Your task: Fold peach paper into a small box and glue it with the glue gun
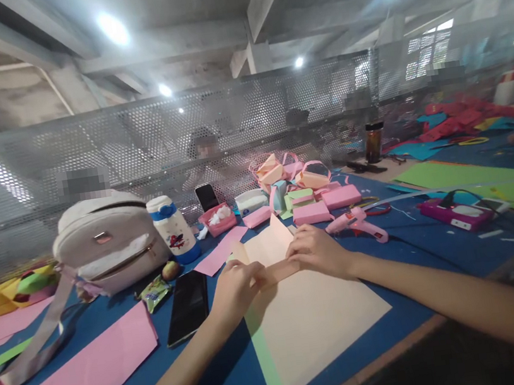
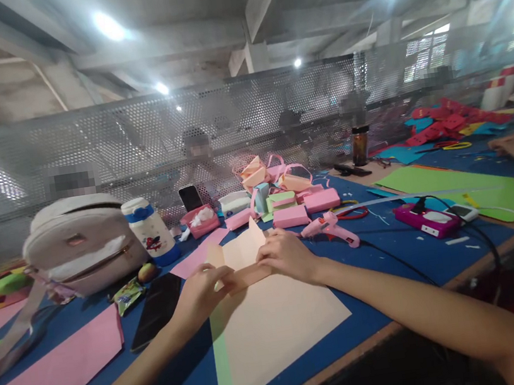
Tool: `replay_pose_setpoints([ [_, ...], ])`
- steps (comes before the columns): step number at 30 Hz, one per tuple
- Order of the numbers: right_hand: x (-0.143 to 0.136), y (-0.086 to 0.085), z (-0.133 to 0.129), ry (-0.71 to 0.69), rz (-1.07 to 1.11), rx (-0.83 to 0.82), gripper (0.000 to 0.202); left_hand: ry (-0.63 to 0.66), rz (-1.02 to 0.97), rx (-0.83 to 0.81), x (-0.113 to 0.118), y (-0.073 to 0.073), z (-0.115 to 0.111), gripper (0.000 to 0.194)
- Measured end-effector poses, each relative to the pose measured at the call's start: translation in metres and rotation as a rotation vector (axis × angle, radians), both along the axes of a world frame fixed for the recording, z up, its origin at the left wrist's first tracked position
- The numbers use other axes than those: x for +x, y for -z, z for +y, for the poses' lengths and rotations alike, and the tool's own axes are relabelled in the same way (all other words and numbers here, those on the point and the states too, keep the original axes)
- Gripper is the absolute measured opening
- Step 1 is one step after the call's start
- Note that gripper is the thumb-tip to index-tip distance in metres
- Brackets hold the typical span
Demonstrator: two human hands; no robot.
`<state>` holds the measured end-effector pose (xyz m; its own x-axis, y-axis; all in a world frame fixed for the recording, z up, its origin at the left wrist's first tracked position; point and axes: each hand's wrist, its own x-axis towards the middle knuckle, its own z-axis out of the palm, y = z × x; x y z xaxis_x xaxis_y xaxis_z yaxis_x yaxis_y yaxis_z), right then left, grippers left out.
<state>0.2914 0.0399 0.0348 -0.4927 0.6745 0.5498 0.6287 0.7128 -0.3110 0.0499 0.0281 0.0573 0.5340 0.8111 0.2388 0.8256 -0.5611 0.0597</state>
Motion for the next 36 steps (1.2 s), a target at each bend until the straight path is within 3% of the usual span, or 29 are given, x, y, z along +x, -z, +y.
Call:
replay_pose_setpoints([
  [12,0.000,-0.005,-0.007,-0.006,-0.017,0.006,0.019,0.114,0.039,0.150,-0.002,0.013,0.005,0.017],
  [24,0.001,-0.005,-0.005,0.022,0.020,0.129,0.013,0.199,0.056,0.351,-0.005,0.020,0.008,0.020],
  [27,-0.002,-0.007,-0.010,-0.017,-0.070,0.187,0.014,0.227,0.070,0.379,-0.002,0.021,0.003,0.021],
  [33,-0.018,0.003,-0.019,-0.106,-0.431,0.529,0.023,0.291,0.258,0.392,0.011,0.020,-0.013,0.019],
  [36,-0.024,0.011,-0.019,-0.080,-0.542,0.533,0.026,0.277,0.320,0.359,0.016,0.019,-0.017,0.018],
])
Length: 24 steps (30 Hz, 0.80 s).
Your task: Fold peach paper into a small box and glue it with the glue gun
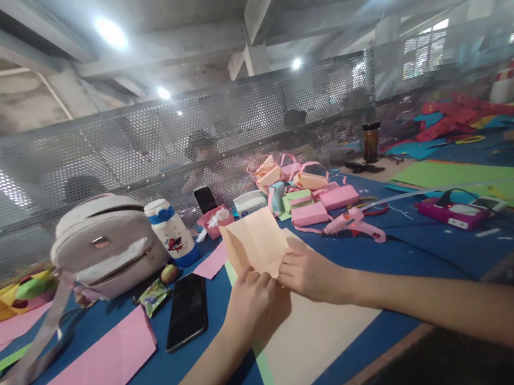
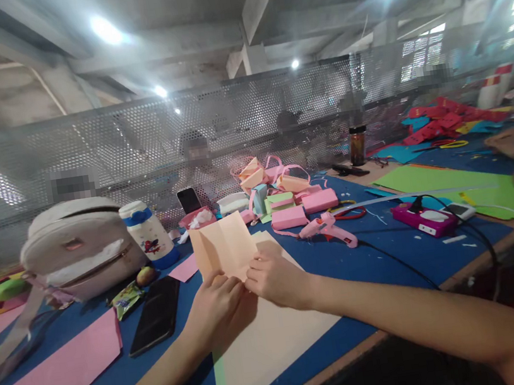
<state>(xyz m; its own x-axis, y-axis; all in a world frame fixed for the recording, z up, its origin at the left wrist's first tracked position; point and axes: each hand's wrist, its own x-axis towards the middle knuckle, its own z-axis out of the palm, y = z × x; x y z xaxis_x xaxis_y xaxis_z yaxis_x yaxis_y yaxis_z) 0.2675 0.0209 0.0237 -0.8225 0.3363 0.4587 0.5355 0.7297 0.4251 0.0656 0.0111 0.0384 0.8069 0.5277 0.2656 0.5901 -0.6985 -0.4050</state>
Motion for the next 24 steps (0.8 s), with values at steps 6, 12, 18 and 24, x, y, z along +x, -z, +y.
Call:
replay_pose_setpoints([
  [6,-0.002,0.002,0.004,0.136,-0.055,-0.128,0.022,-0.103,0.044,-0.014,0.004,-0.001,0.002,0.020],
  [12,-0.004,-0.002,0.005,0.192,-0.021,-0.161,0.019,-0.205,0.053,-0.037,0.003,-0.004,0.000,0.020],
  [18,-0.003,-0.009,0.004,0.200,-0.020,-0.220,0.018,-0.237,0.021,-0.127,0.000,-0.009,0.003,0.020],
  [24,0.002,-0.016,0.001,0.136,0.019,-0.347,0.021,-0.275,-0.066,-0.243,-0.004,-0.010,0.009,0.020],
])
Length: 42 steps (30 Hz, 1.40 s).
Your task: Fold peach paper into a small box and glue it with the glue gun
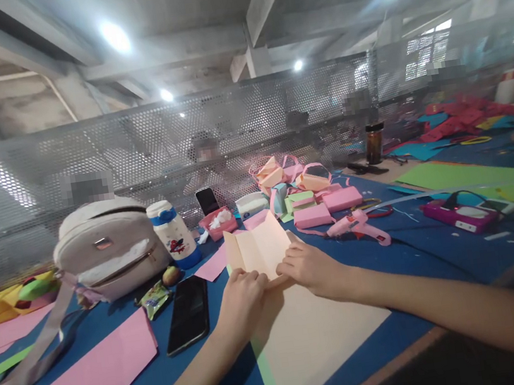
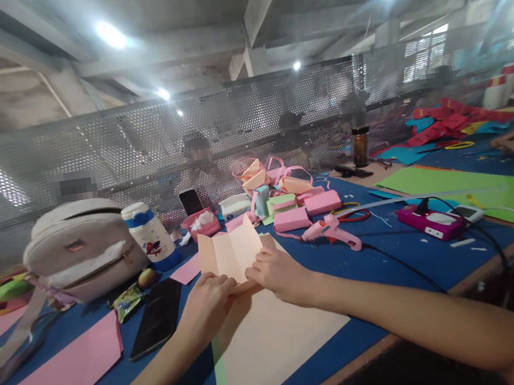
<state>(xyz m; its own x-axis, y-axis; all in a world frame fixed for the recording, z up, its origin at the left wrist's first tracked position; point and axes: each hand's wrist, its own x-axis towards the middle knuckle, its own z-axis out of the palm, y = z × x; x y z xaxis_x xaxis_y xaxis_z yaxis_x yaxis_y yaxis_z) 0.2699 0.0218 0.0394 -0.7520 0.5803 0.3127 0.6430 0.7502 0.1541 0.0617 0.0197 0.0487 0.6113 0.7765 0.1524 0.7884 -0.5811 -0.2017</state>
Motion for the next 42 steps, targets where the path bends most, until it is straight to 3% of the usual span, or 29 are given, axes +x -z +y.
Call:
replay_pose_setpoints([
  [7,0.000,-0.007,-0.005,-0.046,0.135,-0.165,0.011,-0.043,-0.137,-0.199,-0.005,-0.011,-0.003,0.020],
  [10,-0.001,-0.005,-0.002,-0.051,0.154,-0.184,0.010,-0.065,-0.185,-0.287,-0.007,-0.012,-0.001,0.023],
  [15,-0.002,-0.001,0.003,-0.039,0.175,-0.211,0.006,-0.095,-0.246,-0.413,-0.009,-0.011,0.006,0.011],
  [23,-0.005,-0.007,0.003,-0.015,0.118,-0.213,0.010,-0.076,-0.263,-0.564,-0.008,-0.016,0.013,0.014],
  [27,-0.005,-0.008,0.003,-0.021,0.124,-0.204,0.013,-0.074,-0.250,-0.541,-0.009,-0.014,0.014,0.013],
  [33,-0.003,-0.001,0.003,-0.084,0.195,-0.196,0.011,-0.097,-0.227,-0.353,-0.006,-0.007,0.007,0.014],
  [38,-0.004,0.005,0.005,-0.122,0.235,-0.161,0.023,-0.067,-0.203,-0.231,0.002,-0.002,-0.001,0.017],
  [42,-0.005,0.003,0.004,-0.105,0.192,-0.134,0.009,-0.024,-0.160,-0.183,0.005,0.000,-0.005,0.016],
])
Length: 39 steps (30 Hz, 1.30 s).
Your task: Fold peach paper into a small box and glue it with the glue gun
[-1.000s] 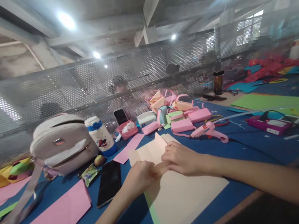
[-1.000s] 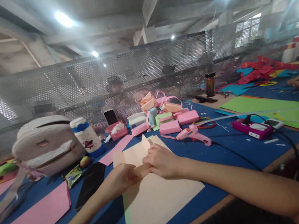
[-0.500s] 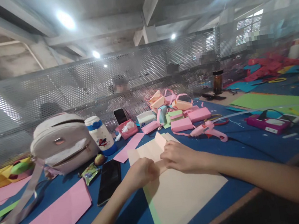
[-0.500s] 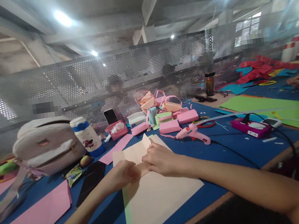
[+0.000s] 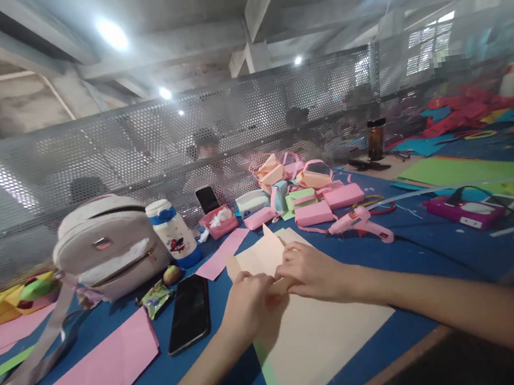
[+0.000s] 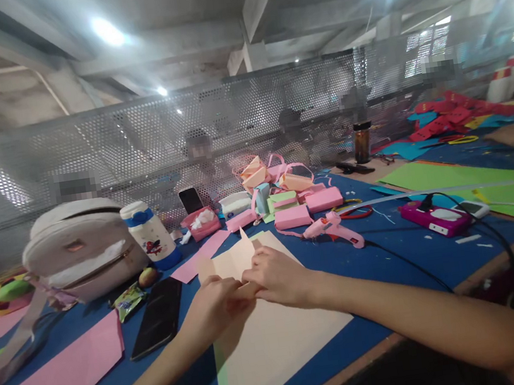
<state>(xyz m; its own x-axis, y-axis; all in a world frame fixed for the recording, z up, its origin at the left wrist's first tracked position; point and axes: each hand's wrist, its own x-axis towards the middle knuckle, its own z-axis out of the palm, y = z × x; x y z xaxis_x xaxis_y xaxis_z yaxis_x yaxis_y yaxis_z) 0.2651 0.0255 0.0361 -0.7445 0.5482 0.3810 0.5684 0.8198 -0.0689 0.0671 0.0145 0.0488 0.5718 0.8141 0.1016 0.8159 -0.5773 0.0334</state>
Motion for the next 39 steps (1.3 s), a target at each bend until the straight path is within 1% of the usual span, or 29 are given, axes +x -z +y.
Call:
replay_pose_setpoints([
  [2,0.000,-0.002,-0.001,-0.001,-0.030,0.011,0.004,0.023,0.028,0.010,0.001,-0.001,-0.001,0.017],
  [5,0.001,-0.004,-0.002,0.012,-0.056,0.014,0.009,0.026,0.062,0.024,0.001,-0.003,-0.002,0.017],
  [9,0.003,-0.003,-0.001,0.035,-0.035,0.011,0.018,-0.011,0.075,0.031,0.001,-0.004,-0.003,0.018],
  [13,0.005,-0.001,0.001,0.034,-0.012,0.003,0.013,-0.047,0.065,0.027,0.000,-0.004,-0.002,0.019],
  [21,0.006,0.000,0.001,-0.007,0.042,-0.052,0.005,-0.040,0.023,-0.003,-0.002,0.000,0.003,0.015],
  [27,0.006,0.001,0.001,-0.004,0.047,-0.067,0.006,-0.039,0.009,-0.018,-0.005,0.002,0.007,0.016],
  [32,0.009,0.000,0.002,0.008,0.032,-0.078,0.009,-0.013,0.009,-0.038,-0.010,0.006,0.013,0.015],
  [39,0.010,-0.003,0.002,-0.001,0.015,-0.074,0.007,-0.037,0.001,-0.050,-0.012,0.008,0.014,0.019],
])
